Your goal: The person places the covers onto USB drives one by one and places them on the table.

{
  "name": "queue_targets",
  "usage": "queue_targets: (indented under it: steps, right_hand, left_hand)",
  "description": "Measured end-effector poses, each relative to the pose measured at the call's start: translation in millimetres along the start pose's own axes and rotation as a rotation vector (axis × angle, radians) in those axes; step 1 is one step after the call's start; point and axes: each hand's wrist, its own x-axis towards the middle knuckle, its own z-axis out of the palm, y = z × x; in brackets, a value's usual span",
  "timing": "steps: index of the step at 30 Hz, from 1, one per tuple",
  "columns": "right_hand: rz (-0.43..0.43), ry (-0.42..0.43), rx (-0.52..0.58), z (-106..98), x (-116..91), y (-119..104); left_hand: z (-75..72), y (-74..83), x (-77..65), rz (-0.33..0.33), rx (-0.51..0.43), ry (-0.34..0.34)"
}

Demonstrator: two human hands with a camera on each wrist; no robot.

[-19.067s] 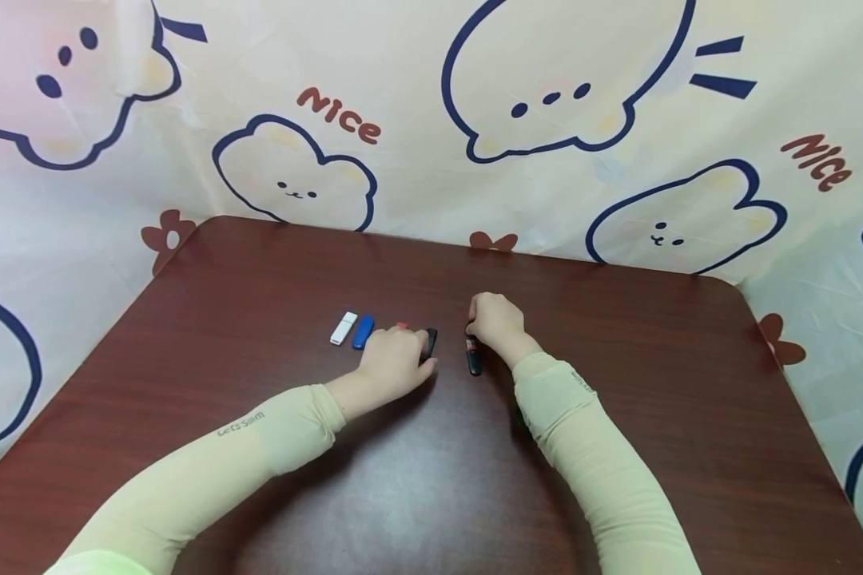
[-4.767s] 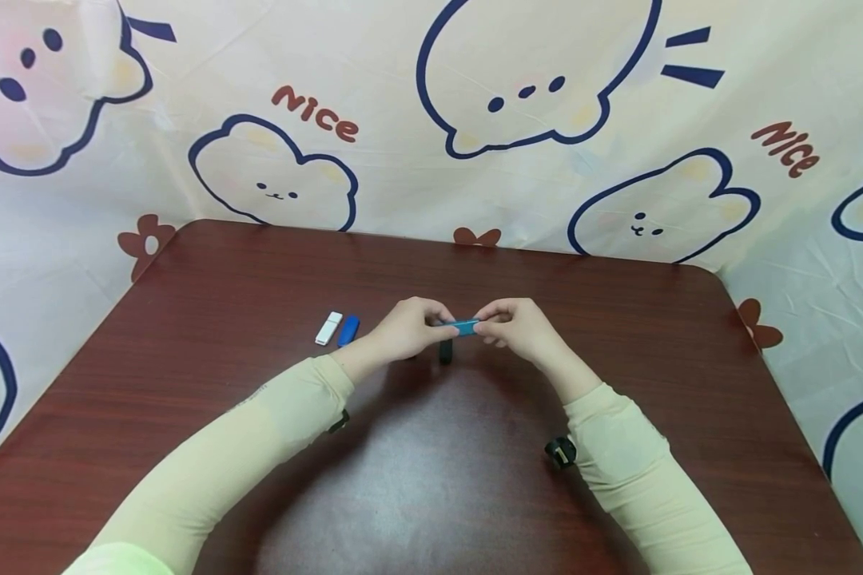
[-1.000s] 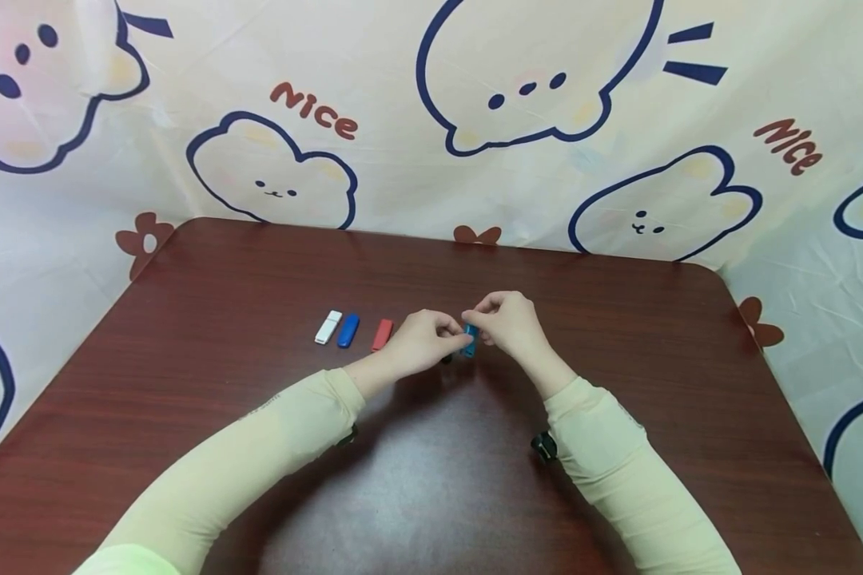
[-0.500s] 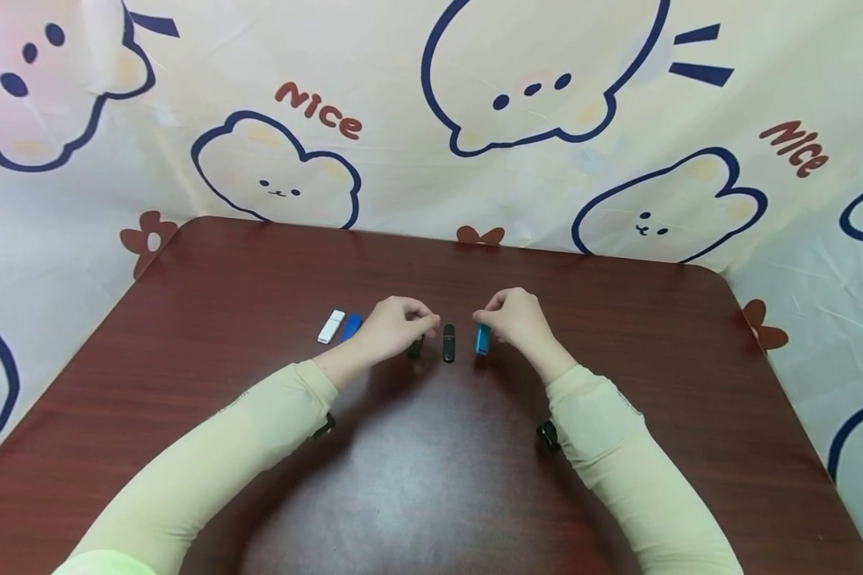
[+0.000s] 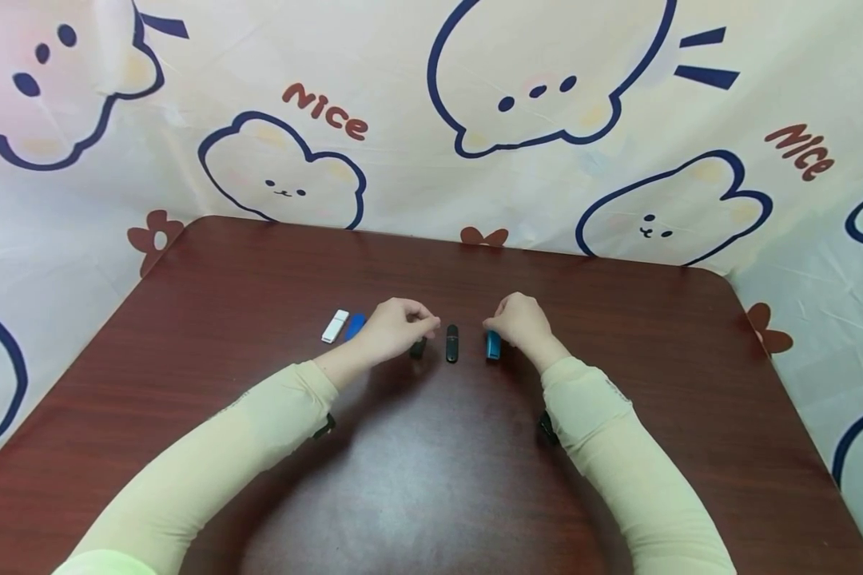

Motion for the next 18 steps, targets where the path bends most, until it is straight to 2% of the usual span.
queue_targets:
  steps: [5,11,18]
  right_hand:
    - [-0.022,-0.003,-0.054,4,3,2]
    - [-0.059,0.034,-0.134,10,3,0]
    - [-0.051,0.058,-0.247,14,6,-3]
  left_hand:
    - [0.6,0.9,-1.0,-0.001,-0.006,0.003]
    - [0.4,-0.3,-0.7,0.003,-0.007,0.005]
    - [-0.4,-1.6,0.0,0.003,-0.006,-0.002]
